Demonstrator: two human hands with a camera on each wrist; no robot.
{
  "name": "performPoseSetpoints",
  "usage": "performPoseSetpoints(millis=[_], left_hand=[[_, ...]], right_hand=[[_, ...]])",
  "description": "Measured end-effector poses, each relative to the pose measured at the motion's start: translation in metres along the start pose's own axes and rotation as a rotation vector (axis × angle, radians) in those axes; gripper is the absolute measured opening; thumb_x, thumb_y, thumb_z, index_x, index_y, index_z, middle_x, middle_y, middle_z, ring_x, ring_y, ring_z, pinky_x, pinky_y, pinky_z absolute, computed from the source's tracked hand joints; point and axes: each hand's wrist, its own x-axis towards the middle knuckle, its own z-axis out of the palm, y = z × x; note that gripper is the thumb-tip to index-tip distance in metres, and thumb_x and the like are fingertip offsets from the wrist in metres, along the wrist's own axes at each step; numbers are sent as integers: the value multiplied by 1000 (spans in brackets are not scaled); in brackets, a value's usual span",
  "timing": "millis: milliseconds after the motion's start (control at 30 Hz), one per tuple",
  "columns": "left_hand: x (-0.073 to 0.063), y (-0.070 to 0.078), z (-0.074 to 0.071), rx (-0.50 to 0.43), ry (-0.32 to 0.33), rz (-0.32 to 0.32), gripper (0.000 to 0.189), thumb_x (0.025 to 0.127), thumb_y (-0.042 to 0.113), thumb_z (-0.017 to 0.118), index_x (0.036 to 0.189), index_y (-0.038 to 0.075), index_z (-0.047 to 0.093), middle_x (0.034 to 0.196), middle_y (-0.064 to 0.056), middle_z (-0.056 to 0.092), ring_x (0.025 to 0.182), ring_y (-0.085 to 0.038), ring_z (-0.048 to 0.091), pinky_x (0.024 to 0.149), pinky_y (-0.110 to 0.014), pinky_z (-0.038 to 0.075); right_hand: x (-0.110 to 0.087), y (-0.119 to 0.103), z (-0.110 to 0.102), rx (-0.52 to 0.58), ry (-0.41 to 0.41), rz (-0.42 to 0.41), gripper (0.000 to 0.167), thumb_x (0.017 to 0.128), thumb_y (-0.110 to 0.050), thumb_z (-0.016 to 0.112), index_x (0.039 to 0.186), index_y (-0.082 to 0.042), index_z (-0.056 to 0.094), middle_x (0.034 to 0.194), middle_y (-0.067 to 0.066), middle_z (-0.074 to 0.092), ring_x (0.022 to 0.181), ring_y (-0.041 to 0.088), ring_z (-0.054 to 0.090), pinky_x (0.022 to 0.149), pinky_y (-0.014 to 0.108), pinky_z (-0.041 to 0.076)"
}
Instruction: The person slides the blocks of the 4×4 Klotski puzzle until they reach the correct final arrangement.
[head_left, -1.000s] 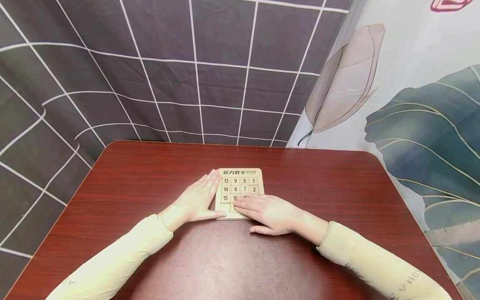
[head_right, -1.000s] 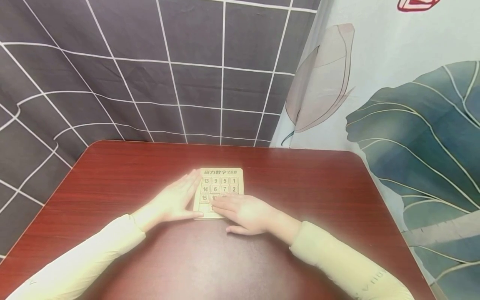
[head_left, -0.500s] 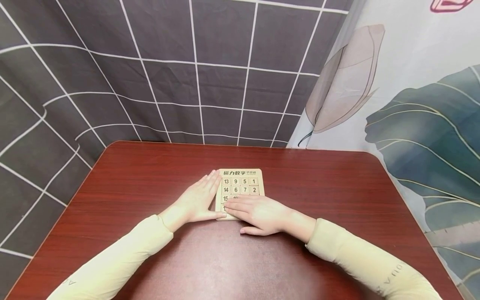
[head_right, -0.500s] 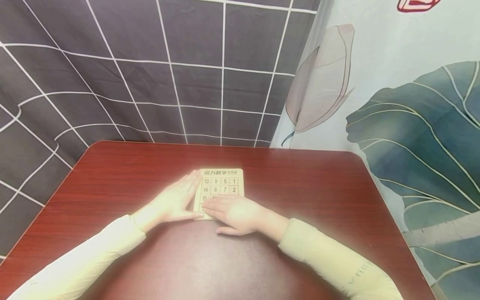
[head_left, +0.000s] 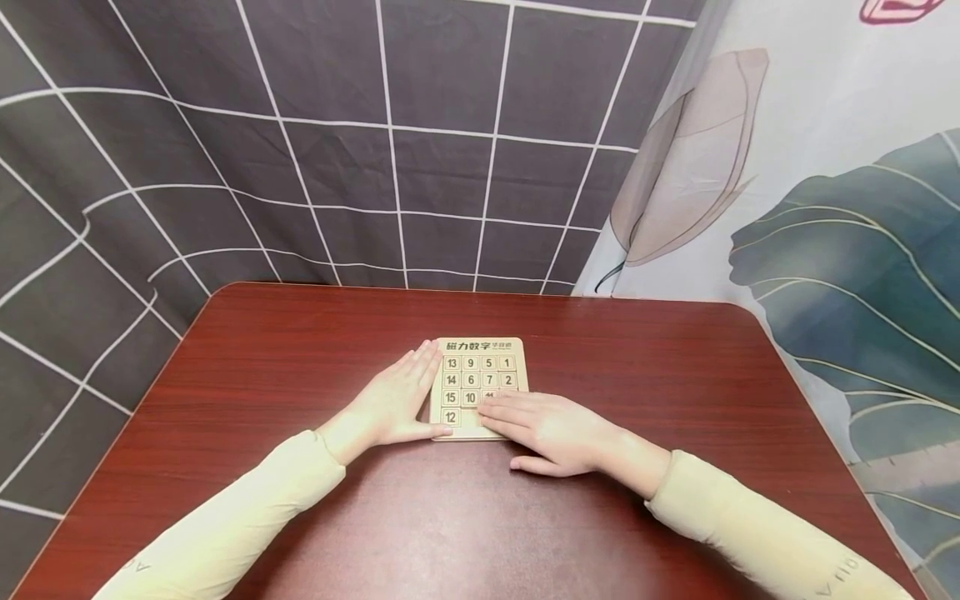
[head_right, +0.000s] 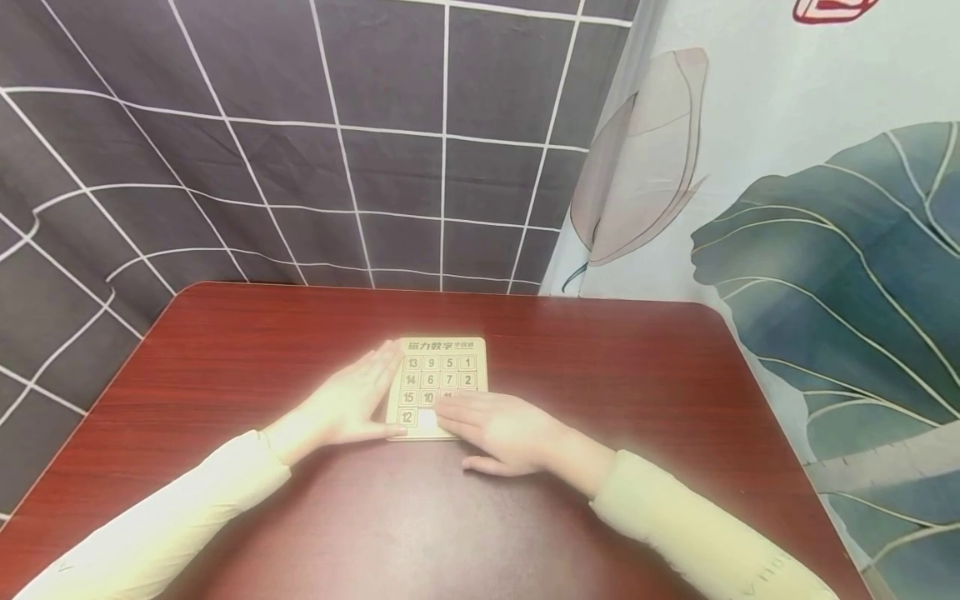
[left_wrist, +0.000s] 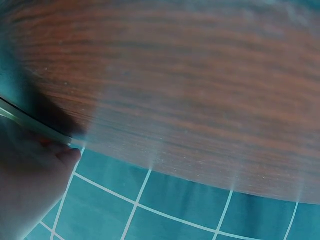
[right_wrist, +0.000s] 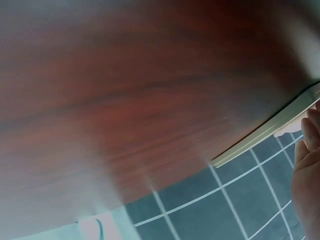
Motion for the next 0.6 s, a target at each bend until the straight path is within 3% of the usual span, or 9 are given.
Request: performPoseSetpoints(millis=[267, 600], left_hand=[[1, -1, 2, 13, 8, 3, 116, 92, 73, 62, 163, -12, 26, 172, -28, 27, 163, -40, 25, 135, -47, 27], [-1, -1, 1, 10, 14, 7, 115, 92, 72, 62, 162, -13, 27, 172, -29, 27, 163, -40, 25, 134, -48, 28]], right_hand=[[-16, 0, 2, -6, -7, 20, 66, 102, -40, 66, 154, -1, 53, 158, 12, 57, 149, 24, 54, 124, 43, 45], [1, -3, 7, 12, 11, 0, 66, 101, -40, 68, 153, -1, 55, 158, 12, 58, 148, 24, 55, 123, 44, 47]])
